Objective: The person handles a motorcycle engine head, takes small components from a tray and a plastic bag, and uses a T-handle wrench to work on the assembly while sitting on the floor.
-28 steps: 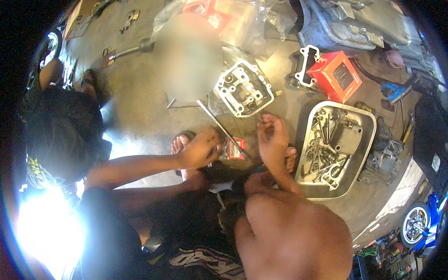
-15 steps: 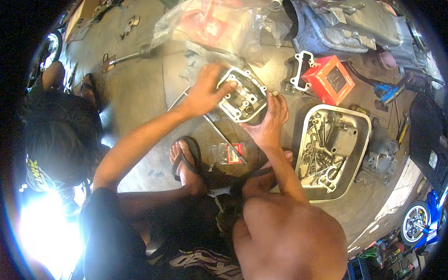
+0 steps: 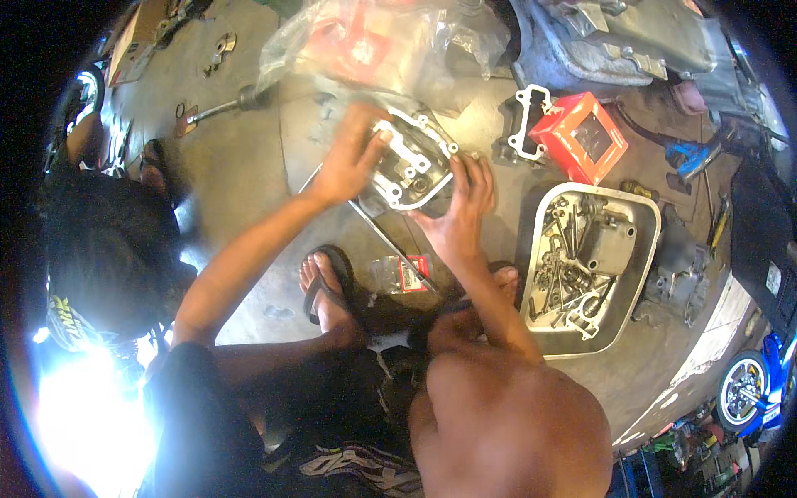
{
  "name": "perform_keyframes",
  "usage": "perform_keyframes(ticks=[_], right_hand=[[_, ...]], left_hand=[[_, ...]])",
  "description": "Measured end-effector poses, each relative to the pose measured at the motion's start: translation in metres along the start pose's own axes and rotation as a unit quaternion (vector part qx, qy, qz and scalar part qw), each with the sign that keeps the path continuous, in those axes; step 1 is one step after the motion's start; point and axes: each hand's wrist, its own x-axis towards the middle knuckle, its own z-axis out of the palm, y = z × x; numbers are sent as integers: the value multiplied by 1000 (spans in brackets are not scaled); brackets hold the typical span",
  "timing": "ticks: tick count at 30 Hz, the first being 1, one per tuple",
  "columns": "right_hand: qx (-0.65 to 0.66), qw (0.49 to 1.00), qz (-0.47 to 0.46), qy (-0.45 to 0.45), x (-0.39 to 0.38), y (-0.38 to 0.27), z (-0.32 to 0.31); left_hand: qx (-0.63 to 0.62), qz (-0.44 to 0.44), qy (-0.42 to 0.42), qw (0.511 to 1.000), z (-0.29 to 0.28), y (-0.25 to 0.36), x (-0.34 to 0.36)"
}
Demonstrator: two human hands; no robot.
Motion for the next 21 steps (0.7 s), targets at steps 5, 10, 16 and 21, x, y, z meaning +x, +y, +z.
perform_keyframes(ticks=[5, 10, 16, 21], right_hand=[[66, 991, 109, 27, -19, 0, -7], [112, 981, 154, 25, -44, -1, -5], [107, 985, 125, -58, -50, -15, -11], [291, 918, 267, -37, -50, -5, 9]], left_hand=[[111, 78, 65, 989, -7, 24, 9], [127, 93, 28, 987, 2, 41, 31], [94, 30, -43, 994, 6, 16, 34], [11, -17, -38, 999, 2, 0, 42]])
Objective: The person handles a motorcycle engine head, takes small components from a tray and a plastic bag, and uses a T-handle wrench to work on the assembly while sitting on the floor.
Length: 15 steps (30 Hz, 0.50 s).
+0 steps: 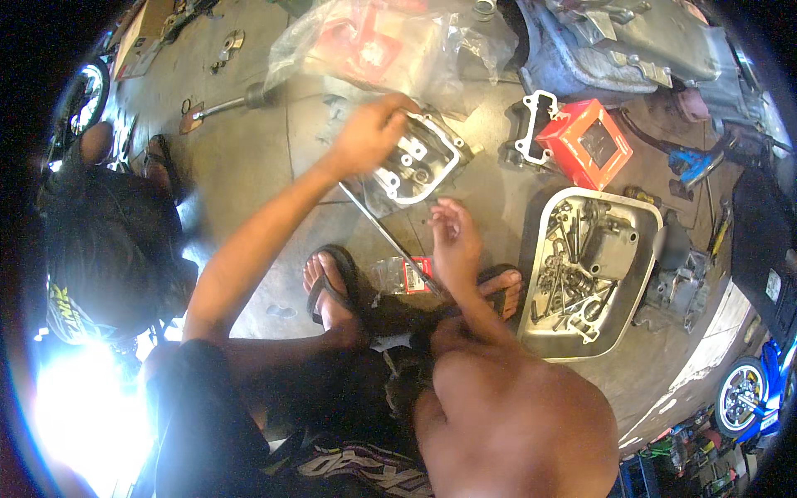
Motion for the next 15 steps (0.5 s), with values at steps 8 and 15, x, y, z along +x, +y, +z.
perform_keyframes(ticks=[8, 15], right_hand=[[-121, 992, -31, 36, 34, -24, 5], [-293, 924, -246, 20, 60, -5, 16]], left_hand=[[-141, -114, -29, 983, -15, -23, -7], [-148, -120, -45, 981, -19, -29, -7]])
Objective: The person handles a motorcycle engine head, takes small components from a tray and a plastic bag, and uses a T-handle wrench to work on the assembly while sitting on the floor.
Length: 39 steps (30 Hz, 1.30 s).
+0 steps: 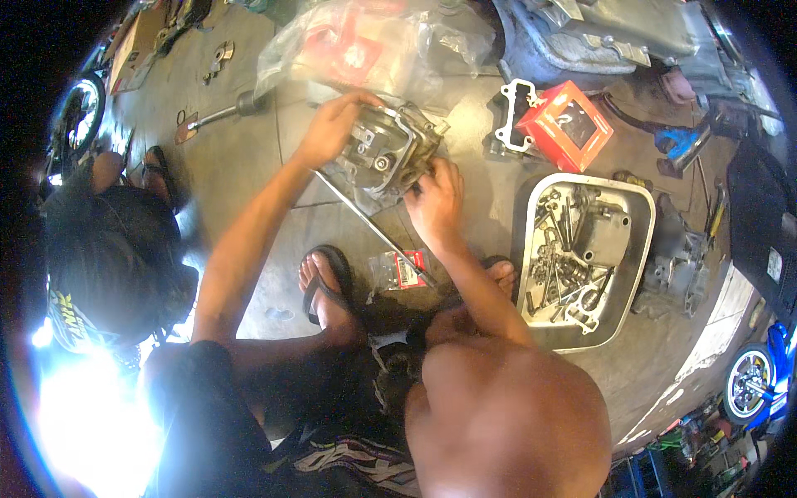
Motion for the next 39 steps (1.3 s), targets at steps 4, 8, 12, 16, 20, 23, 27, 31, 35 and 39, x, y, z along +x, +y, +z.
perform_keyframes(ticks=[4, 8, 12, 16, 20, 23, 27, 31, 35, 39], right_hand=[[-61, 998, -9, 4, 2, 2, 4], [-36, 998, -45, 2, 7, -4, -8], [-51, 998, -24, -7, 9, -1, 0], [-54, 998, -32, 0, 8, 4, 4], [-62, 998, -29, 5, 8, 4, 4], [-73, 997, -18, 0, 8, -8, 2], [-97, 995, 0, 9, 3, -2, 9], [-131, 991, 12, -4, -1, -4, 12], [-117, 992, 40, 8, 1, -4, 7], [-116, 993, 13, -22, 7, -4, -6]], left_hand=[[-20, -29, 2, 999, 2, 8, -2], [1, -16, 4, 1000, -2, 5, -2], [28, 53, 9, 998, -2, -5, 2], [-4, 9, -3, 1000, -1, 2, 0], [-23, -41, -13, 999, 1, 7, 0], [6, 10, -8, 1000, -3, 1, 0], [5, 34, 4, 999, 2, 5, 1], [35, 40, 8, 999, -1, -3, 4], [39, 56, 33, 997, 4, 2, 2], [40, 15, 20, 999, 3, 3, 3]])
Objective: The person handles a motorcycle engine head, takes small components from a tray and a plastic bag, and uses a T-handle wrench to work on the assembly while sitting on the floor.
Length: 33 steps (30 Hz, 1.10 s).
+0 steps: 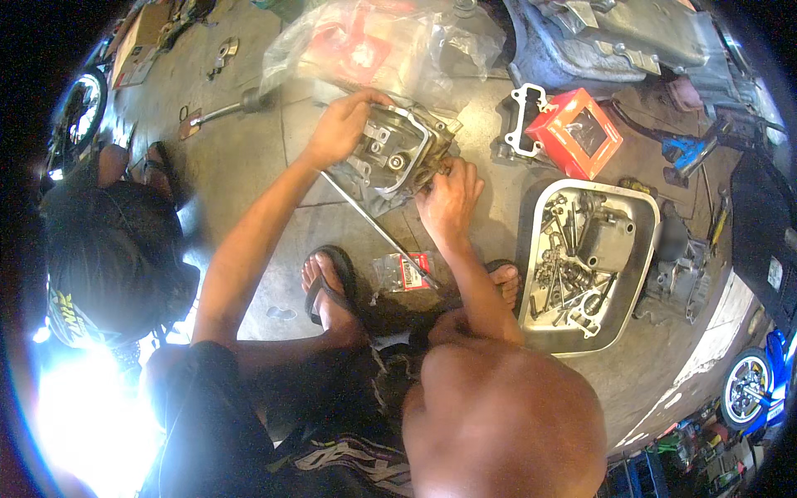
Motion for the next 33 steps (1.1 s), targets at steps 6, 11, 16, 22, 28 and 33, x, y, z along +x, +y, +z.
perform_keyframes(ticks=[6, 11, 16, 22, 28, 33], right_hand=[[15, 999, 30, -3, 6, 9, 4], [12, 1000, -9, -6, 15, 6, -10], [-11, 1000, -26, -9, 14, 5, -13], [-8, 999, -36, -10, 9, 11, -5], [-12, 999, -22, 22, 2, 9, -8], [-45, 998, -50, 11, 1, 7, -10]], left_hand=[[27, 32, 1, 999, 0, -2, 6], [8, 85, 38, 996, 5, -6, 5], [10, -13, -11, 1000, 0, 2, 3], [0, 54, 20, 998, 5, 0, 4], [4, 17, 5, 1000, 2, 3, 2], [2, 15, 9, 1000, 1, 0, 1]])
